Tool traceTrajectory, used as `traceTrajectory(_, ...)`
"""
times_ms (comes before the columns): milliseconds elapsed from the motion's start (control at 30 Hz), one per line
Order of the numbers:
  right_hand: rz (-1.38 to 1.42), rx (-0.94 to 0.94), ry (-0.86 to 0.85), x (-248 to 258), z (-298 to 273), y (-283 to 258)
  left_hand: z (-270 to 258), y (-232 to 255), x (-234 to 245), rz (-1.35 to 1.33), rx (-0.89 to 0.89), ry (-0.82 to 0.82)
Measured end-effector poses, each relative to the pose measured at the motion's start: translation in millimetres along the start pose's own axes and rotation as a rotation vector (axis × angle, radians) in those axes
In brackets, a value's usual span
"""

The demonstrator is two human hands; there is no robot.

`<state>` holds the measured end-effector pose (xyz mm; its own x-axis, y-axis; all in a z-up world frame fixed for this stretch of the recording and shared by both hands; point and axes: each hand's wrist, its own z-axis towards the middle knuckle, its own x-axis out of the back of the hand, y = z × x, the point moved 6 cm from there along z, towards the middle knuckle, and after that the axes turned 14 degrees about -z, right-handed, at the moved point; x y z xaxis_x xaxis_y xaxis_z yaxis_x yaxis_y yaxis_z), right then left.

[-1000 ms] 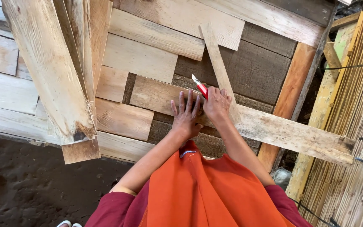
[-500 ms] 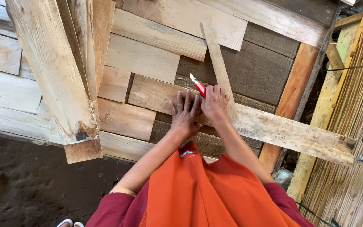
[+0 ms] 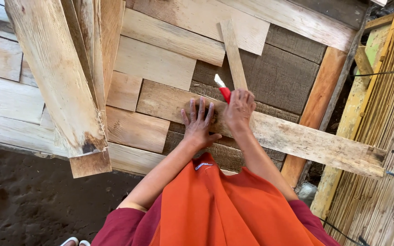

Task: A person is cutting thin wooden strips with a utility knife and arranging them to form a surface.

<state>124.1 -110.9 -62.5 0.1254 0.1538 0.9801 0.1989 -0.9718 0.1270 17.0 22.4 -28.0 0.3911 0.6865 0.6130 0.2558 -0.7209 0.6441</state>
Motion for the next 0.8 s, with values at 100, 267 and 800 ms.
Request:
traceTrajectory(100,0.051,-0.050,0.007,27,-10,13,3,-2,-2,-0.027,0.007,-0.014)
traceTrajectory(267,0.020,-0.113,0.004,-16,2,40,4,-1,-3,-0.017,0.013,-0.008)
traceTrajectory(800,0.277,-0.261,0.060,48,-69,41,-2,6,6,-0.018,0.034,-0.012)
